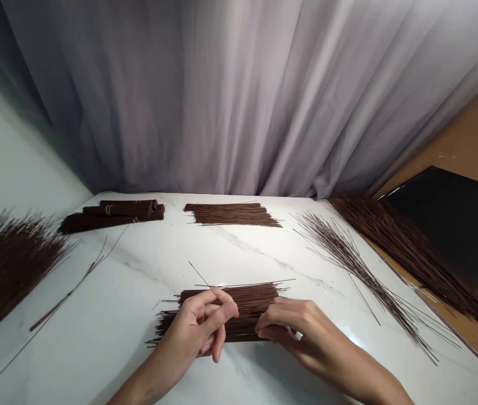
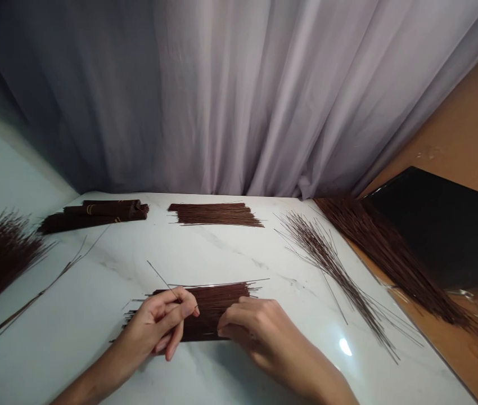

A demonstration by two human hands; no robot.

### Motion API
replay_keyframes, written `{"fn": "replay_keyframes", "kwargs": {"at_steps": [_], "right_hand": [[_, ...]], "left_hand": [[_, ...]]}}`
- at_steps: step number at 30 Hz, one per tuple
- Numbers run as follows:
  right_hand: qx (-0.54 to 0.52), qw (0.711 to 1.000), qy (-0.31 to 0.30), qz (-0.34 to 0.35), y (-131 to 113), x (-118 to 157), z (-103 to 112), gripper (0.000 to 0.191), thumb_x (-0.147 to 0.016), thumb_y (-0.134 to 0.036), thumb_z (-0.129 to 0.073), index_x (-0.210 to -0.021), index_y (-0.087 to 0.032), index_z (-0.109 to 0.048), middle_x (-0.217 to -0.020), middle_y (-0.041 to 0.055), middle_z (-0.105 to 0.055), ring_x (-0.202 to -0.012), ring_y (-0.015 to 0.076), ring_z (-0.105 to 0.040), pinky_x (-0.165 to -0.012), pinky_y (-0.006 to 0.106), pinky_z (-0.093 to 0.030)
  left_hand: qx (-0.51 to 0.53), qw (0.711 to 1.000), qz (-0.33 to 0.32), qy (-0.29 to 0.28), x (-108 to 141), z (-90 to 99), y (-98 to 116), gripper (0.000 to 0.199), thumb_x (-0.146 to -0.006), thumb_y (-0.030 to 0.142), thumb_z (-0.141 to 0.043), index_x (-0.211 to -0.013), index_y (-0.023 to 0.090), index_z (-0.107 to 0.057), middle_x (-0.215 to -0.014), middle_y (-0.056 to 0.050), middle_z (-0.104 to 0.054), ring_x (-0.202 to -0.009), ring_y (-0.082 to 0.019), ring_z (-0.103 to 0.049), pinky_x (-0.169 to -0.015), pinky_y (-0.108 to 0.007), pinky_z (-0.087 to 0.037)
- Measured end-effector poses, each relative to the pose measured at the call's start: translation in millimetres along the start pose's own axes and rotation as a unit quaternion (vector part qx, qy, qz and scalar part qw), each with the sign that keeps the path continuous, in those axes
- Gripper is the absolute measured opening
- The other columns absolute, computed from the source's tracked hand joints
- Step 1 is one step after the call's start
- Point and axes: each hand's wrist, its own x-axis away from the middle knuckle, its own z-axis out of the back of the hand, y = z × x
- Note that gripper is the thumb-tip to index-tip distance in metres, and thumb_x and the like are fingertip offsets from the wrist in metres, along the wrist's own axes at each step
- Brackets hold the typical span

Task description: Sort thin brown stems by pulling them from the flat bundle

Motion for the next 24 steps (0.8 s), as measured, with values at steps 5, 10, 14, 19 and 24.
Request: {"fn": "replay_keyframes", "kwargs": {"at_steps": [5,10,14,19,24], "right_hand": [[0.039,0.999,0.03,0.008,1.1,-1.2,2.9,0.019,-0.104,-0.024,-0.049,-0.1,-0.023,-0.068,-0.088,0.0029,-0.067,-0.079,0.0175,-0.058,-0.07,0.031,-0.045],[0.098,0.99,0.099,0.006,13.7,4.9,16.1,0.019,-0.106,-0.028,-0.048,-0.096,-0.023,-0.064,-0.09,0.0043,-0.067,-0.083,0.0199,-0.056,-0.076,0.036,-0.043],[0.147,0.983,0.104,0.04,21.4,6.9,22.8,0.017,-0.104,-0.021,-0.05,-0.094,-0.023,-0.064,-0.089,0.0034,-0.069,-0.082,0.0189,-0.056,-0.079,0.036,-0.042],[0.172,0.979,0.103,0.049,22.0,7.2,29.0,0.017,-0.104,-0.021,-0.05,-0.096,-0.023,-0.065,-0.089,0.0029,-0.071,-0.081,0.0186,-0.055,-0.077,0.036,-0.04],[0.096,0.988,0.123,-0.016,24.9,13.2,39.5,0.019,-0.106,-0.033,-0.049,-0.098,-0.024,-0.065,-0.1,0.0045,-0.064,-0.093,0.021,-0.055,-0.086,0.038,-0.042]], "left_hand": [[-0.016,0.999,-0.017,0.035,-3.1,3.6,1.0,0.035,-0.093,0.05,-0.064,-0.084,0.017,-0.062,-0.051,0.003,-0.063,-0.036,-0.004,-0.032,-0.034,-0.015,-0.026],[-0.014,1.0,0.006,0.019,0.6,1.4,6.1,0.037,-0.09,0.05,-0.069,-0.081,0.015,-0.063,-0.06,-0.003,-0.071,-0.039,-0.005,-0.043,-0.033,-0.014,-0.029],[-0.014,0.999,0.034,-0.021,5.9,-4.6,8.2,0.034,-0.092,0.047,-0.068,-0.08,0.016,-0.061,-0.061,-0.004,-0.073,-0.037,-0.004,-0.038,-0.032,-0.013,-0.025],[-0.036,0.998,0.047,-0.03,5.7,-7.6,4.7,0.035,-0.089,0.049,-0.07,-0.078,0.017,-0.059,-0.058,-0.002,-0.071,-0.034,-0.003,-0.037,-0.03,-0.013,-0.028],[-0.053,0.995,0.066,-0.045,5.1,-3.1,2.4,0.033,-0.091,0.047,-0.068,-0.079,0.017,-0.059,-0.062,-0.003,-0.073,-0.036,-0.004,-0.039,-0.033,-0.012,-0.032]]}}
